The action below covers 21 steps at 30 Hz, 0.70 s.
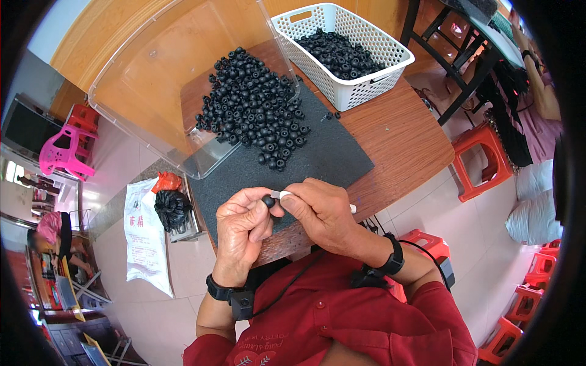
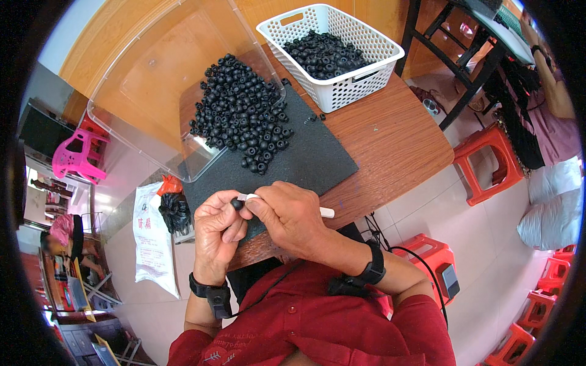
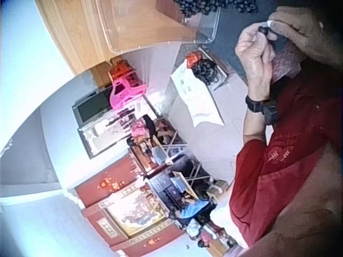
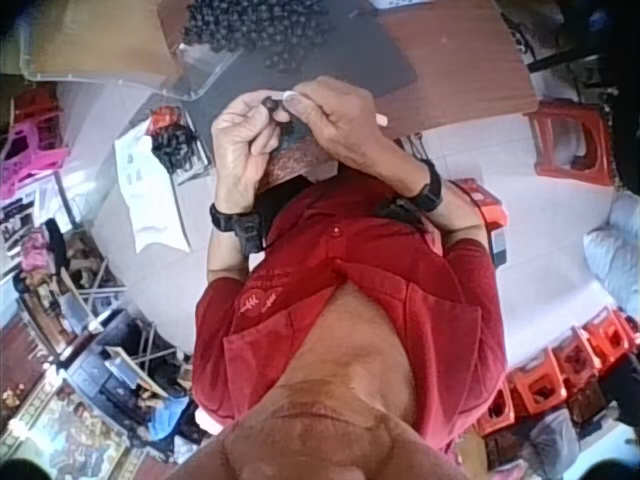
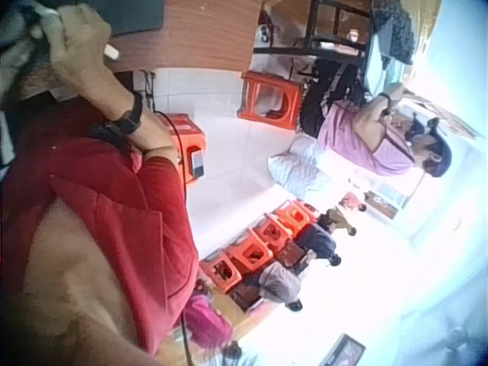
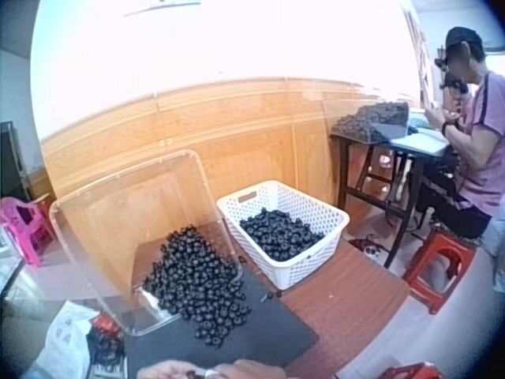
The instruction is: Assembling small black rubber rings onto white plastic pen-like components.
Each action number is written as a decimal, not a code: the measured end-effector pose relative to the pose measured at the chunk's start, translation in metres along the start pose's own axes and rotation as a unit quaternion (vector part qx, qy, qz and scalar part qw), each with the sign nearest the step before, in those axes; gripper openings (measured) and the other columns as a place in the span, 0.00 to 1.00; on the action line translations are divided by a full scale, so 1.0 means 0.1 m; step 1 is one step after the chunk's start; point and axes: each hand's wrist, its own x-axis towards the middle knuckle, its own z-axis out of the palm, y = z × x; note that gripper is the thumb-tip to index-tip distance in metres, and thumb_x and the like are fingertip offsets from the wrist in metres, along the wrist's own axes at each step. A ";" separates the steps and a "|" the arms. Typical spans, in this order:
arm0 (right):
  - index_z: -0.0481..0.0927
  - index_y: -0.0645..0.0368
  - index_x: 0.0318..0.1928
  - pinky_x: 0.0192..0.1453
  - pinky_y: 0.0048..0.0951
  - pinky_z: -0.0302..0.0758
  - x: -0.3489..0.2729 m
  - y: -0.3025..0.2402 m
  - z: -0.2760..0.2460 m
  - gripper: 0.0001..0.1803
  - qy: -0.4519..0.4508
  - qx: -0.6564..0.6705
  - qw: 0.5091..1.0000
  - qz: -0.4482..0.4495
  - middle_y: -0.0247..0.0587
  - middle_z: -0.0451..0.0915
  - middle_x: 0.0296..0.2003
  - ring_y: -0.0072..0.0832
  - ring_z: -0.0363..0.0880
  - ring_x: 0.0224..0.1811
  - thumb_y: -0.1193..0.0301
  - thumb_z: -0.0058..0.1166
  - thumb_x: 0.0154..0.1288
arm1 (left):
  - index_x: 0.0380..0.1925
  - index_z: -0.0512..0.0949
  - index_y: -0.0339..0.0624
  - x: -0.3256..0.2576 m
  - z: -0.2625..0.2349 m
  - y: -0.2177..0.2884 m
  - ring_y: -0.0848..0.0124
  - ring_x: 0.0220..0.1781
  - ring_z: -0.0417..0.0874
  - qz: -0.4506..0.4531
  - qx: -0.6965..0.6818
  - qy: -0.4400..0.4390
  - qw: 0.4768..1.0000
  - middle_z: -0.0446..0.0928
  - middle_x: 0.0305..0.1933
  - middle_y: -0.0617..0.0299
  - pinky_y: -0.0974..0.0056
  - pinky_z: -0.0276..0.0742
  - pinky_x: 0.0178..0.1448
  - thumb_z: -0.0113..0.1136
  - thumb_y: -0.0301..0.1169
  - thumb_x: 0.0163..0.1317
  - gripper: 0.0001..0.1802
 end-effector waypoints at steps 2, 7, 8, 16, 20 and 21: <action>0.78 0.63 0.33 0.26 0.35 0.67 0.00 0.01 -0.01 0.07 -0.009 -0.002 1.000 -0.015 0.42 0.73 0.21 0.36 0.73 0.23 0.71 0.54 0.64 | 0.42 0.76 0.29 -0.01 -0.01 0.00 0.83 0.12 0.61 0.000 0.000 0.001 1.000 0.80 0.31 0.47 0.77 0.55 0.17 0.58 0.24 0.62 0.10; 0.79 0.64 0.35 0.25 0.32 0.66 0.00 0.01 0.00 0.06 -0.017 -0.020 0.999 -0.031 0.41 0.73 0.21 0.33 0.71 0.22 0.72 0.55 0.63 | 0.42 0.77 0.30 -0.02 -0.01 -0.01 0.82 0.12 0.62 -0.003 0.006 0.010 1.000 0.80 0.30 0.46 0.77 0.56 0.17 0.58 0.23 0.61 0.10; 0.78 0.64 0.35 0.25 0.33 0.66 0.00 0.01 -0.01 0.06 -0.016 -0.027 0.999 -0.035 0.41 0.72 0.21 0.33 0.71 0.22 0.73 0.55 0.63 | 0.42 0.77 0.30 -0.02 -0.01 -0.01 0.82 0.12 0.62 -0.006 0.004 0.009 1.000 0.80 0.30 0.46 0.77 0.56 0.17 0.58 0.23 0.61 0.10; 0.74 0.58 0.29 0.26 0.38 0.68 -0.01 0.01 0.00 0.08 -0.006 -0.066 0.996 -0.052 0.41 0.69 0.20 0.40 0.72 0.23 0.69 0.53 0.64 | 0.42 0.76 0.29 -0.02 0.00 -0.03 0.82 0.12 0.61 -0.023 -0.008 0.015 1.000 0.80 0.30 0.47 0.76 0.56 0.17 0.59 0.24 0.61 0.10; 0.74 0.57 0.28 0.25 0.38 0.67 -0.02 0.02 0.01 0.08 0.001 -0.068 0.996 -0.064 0.41 0.69 0.20 0.39 0.72 0.23 0.69 0.53 0.64 | 0.43 0.75 0.31 -0.01 -0.02 -0.04 0.80 0.11 0.60 -0.031 -0.001 0.008 0.999 0.80 0.29 0.48 0.74 0.52 0.16 0.59 0.27 0.60 0.13; 0.73 0.57 0.28 0.25 0.38 0.67 -0.02 0.02 0.01 0.09 0.001 -0.068 0.996 -0.065 0.41 0.69 0.20 0.39 0.72 0.22 0.69 0.53 0.64 | 0.43 0.75 0.31 -0.01 -0.02 -0.04 0.80 0.11 0.60 -0.031 0.002 0.010 0.999 0.79 0.29 0.48 0.74 0.52 0.16 0.59 0.27 0.60 0.13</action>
